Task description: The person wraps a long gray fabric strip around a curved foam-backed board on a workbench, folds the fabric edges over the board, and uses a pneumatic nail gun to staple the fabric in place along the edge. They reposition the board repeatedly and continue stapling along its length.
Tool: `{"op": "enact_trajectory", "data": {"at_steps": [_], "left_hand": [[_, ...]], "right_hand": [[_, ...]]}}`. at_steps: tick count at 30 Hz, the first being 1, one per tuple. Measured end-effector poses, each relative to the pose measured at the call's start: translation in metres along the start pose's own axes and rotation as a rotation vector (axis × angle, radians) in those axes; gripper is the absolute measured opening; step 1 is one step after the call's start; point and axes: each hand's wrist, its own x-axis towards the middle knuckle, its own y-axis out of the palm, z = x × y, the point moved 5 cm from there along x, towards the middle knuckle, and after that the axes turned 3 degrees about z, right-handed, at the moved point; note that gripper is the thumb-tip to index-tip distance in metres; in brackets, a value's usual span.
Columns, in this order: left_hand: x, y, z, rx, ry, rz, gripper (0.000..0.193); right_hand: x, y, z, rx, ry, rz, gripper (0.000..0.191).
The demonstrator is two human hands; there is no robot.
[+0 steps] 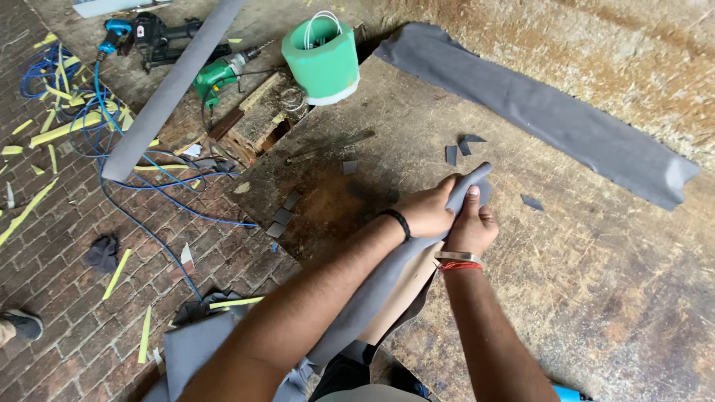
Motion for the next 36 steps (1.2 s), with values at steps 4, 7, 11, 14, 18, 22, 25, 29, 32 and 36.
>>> {"op": "enact_trajectory", "data": {"at_steps": [4,7,11,14,18,22,25,29,32,36], "left_hand": [[-0.014,-0.01,-0.004,-0.049,-0.091,0.045,0.093],[-0.02,-0.021,-0.004,-0.041,0.053,-0.016,0.096],[-0.018,-0.015,0.003,0.022,0.053,-0.019,0.095],[-0.019,-0.01,-0.009,0.103,0.184,-0.107,0.098],[-0.027,0.0,-0.023,0.344,0.166,-0.115,0.079],[-0.033,0.004,-0.032,0.422,0.029,-0.059,0.078],[-0.035,0.003,-0.039,0.462,0.005,-0.063,0.08],[-0.036,0.004,-0.046,0.591,0.045,-0.095,0.078],[-0.035,0.009,-0.047,0.563,0.033,-0.086,0.074],[-0.034,0.014,-0.046,0.514,0.0,-0.06,0.073]], "right_hand": [[0.0,-0.054,-0.008,-0.712,0.185,0.172,0.038],[-0.017,-0.157,0.004,-1.419,0.138,0.323,0.048],[-0.087,-0.333,0.024,-1.92,0.234,0.007,0.084],[-0.147,-0.397,0.012,-1.907,0.267,-0.252,0.109],[-0.167,-0.431,0.008,-1.767,0.468,-0.48,0.14],[-0.156,-0.44,0.017,-1.578,0.575,-0.494,0.089],[-0.132,-0.41,0.04,-1.232,0.497,-0.377,0.062],[-0.091,-0.304,0.082,-0.945,0.435,-0.11,0.037],[-0.064,-0.202,0.108,-0.929,0.342,0.143,0.044],[-0.047,-0.113,0.126,-0.991,0.292,0.291,0.038]]}}
